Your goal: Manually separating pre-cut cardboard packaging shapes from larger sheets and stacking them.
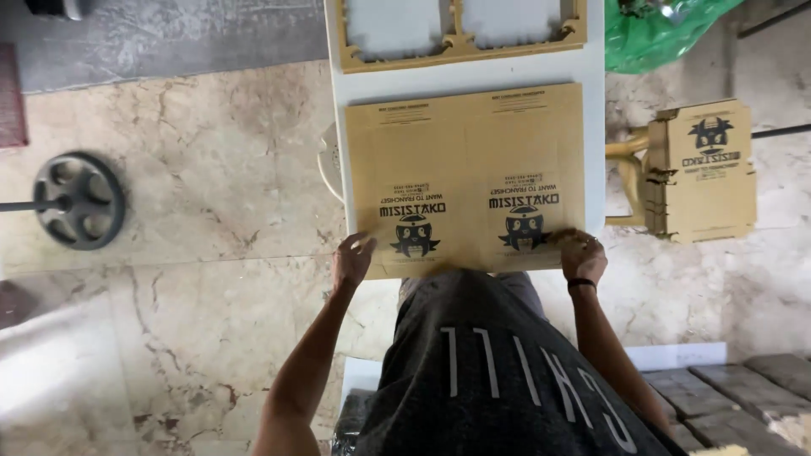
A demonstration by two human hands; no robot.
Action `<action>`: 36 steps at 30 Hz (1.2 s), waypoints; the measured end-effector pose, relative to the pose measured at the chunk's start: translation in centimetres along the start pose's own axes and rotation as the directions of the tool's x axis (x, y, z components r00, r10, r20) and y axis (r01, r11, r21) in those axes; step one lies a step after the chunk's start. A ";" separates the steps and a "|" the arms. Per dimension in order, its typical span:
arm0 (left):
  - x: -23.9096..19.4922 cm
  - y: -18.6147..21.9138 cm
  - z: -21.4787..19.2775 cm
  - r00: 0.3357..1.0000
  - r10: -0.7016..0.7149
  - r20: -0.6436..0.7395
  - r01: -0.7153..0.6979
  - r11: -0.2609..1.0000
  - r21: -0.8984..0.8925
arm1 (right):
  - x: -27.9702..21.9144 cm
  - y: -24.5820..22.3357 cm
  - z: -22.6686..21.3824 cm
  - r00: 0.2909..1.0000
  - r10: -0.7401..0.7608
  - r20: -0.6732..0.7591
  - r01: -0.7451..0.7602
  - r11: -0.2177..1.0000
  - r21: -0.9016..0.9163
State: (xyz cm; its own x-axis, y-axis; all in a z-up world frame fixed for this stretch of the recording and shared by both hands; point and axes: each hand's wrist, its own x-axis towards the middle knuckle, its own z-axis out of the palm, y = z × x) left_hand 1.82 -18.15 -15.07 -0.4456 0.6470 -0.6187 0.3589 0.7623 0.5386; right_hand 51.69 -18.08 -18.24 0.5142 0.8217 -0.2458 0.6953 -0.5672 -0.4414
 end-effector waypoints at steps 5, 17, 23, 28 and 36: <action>-1.8 1.6 0.9 0.997 0.065 0.035 -0.069 0.984 0.166 | 1.2 -2.0 -0.3 0.913 0.395 0.101 -0.392 0.784 0.480; -5.2 2.0 2.0 0.977 0.164 0.138 -0.185 0.971 0.152 | 2.2 0.3 2.5 0.933 0.310 -0.181 -0.341 0.923 -0.178; -5.0 1.9 2.8 0.977 0.187 0.102 -0.207 0.949 0.236 | 0.5 -2.9 1.3 0.921 0.344 -0.182 -0.372 0.916 -0.150; -4.8 1.1 3.1 0.970 0.219 0.106 -0.239 0.935 0.262 | 1.2 -2.8 0.8 0.929 0.314 -0.195 -0.349 0.918 -0.187; -4.4 2.5 0.7 0.948 0.178 0.265 -0.270 0.890 0.367 | 2.8 -2.6 -2.2 0.957 0.285 -0.056 -0.291 0.943 -0.163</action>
State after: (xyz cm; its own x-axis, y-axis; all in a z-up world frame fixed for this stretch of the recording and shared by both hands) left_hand 5.23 -19.09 -11.38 -0.1411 0.7534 -0.6422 0.7405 0.5109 0.4367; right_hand 52.38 -14.41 -15.90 0.7186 0.6214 -0.3123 0.5881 -0.7826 -0.2040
